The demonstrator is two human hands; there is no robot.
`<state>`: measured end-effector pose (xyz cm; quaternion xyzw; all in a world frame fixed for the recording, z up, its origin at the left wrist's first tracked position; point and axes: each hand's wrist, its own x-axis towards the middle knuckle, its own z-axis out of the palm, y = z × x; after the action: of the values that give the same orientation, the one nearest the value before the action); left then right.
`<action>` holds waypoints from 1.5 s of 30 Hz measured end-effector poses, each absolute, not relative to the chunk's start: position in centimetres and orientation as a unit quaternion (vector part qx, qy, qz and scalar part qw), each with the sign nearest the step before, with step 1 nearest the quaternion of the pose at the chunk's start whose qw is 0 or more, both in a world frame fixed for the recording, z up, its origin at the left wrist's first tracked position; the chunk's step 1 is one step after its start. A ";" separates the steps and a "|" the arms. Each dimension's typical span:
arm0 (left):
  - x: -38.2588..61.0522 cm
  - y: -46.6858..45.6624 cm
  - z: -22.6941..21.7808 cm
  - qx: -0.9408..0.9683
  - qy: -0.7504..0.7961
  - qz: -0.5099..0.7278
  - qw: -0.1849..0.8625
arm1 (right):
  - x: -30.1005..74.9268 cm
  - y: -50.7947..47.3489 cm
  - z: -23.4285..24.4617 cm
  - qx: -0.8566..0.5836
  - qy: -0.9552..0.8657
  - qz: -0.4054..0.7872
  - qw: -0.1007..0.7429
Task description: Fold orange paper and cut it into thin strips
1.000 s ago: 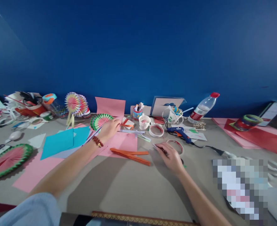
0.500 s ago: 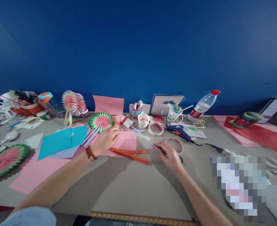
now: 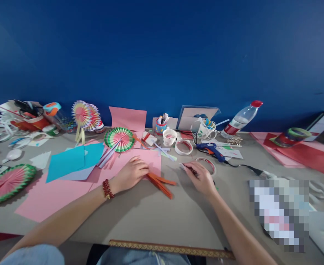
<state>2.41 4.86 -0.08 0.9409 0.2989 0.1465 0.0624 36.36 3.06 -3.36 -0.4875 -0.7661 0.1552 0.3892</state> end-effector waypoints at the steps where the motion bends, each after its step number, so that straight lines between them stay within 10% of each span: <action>1: 2.3 5.2 -0.1 0.940 0.294 0.161 0.062 | 36.4 3.1 -3.4 -0.488 -0.766 0.157 0.388; 45: 0.4 1.6 -0.1 0.850 0.395 0.224 0.268 | 35.4 2.3 -2.2 -0.471 -0.792 0.151 0.359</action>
<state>0.37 1.58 -0.12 0.8498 0.3949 0.2241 0.2676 35.37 2.34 -2.23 -0.4708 -0.7916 0.1512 0.3589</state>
